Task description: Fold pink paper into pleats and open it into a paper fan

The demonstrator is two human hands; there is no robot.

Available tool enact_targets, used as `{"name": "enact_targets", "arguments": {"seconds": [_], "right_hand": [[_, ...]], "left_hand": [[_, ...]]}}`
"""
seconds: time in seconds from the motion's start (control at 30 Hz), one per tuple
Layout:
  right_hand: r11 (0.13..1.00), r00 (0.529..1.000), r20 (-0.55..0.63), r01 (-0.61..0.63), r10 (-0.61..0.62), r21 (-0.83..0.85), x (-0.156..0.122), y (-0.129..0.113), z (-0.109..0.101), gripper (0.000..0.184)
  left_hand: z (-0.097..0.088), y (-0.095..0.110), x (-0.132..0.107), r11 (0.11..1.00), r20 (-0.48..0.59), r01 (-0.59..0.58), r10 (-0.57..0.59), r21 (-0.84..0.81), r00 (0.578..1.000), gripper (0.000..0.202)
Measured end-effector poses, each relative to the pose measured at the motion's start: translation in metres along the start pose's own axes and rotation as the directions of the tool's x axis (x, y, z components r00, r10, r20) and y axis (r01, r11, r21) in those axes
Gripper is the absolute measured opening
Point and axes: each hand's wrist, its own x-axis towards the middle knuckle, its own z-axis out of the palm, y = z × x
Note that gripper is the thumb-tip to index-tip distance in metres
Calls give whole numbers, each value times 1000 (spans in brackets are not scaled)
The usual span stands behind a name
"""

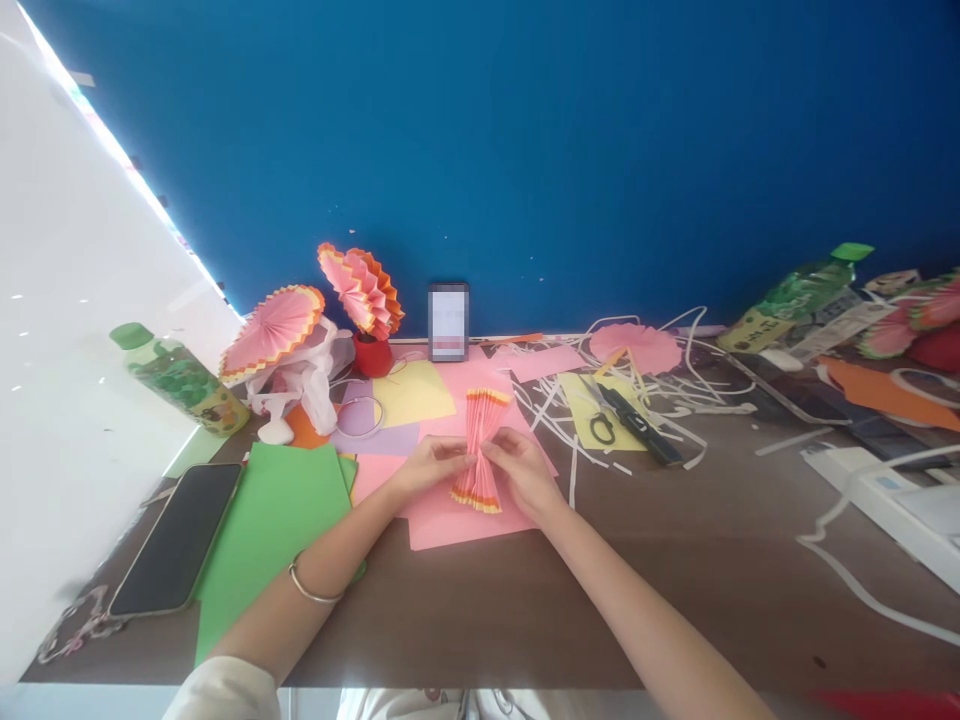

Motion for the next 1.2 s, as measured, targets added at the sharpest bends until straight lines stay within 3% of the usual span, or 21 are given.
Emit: {"name": "enact_targets", "arguments": {"seconds": [0.4, 0.5, 0.67, 1.2], "right_hand": [[999, 998, 52, -45, 43, 22, -2, -10, -1, 19], [997, 998, 40, -53, 51, 63, -4, -15, 0, 25], [996, 996, 38, -80, 81, -30, -9, -17, 2, 40], [976, 991, -117, -81, 58, -200, -14, -21, 6, 33]], "left_hand": [[2, -5, 1, 999, -52, -38, 38, 13, 998, 39], [1, -9, 2, 999, -67, -40, 39, -10, 997, 37], [1, -11, 1, 1000, -78, -7, 7, -4, 997, 33], [0, -16, 4, 999, -97, -21, 23, 25, 995, 33]]}}
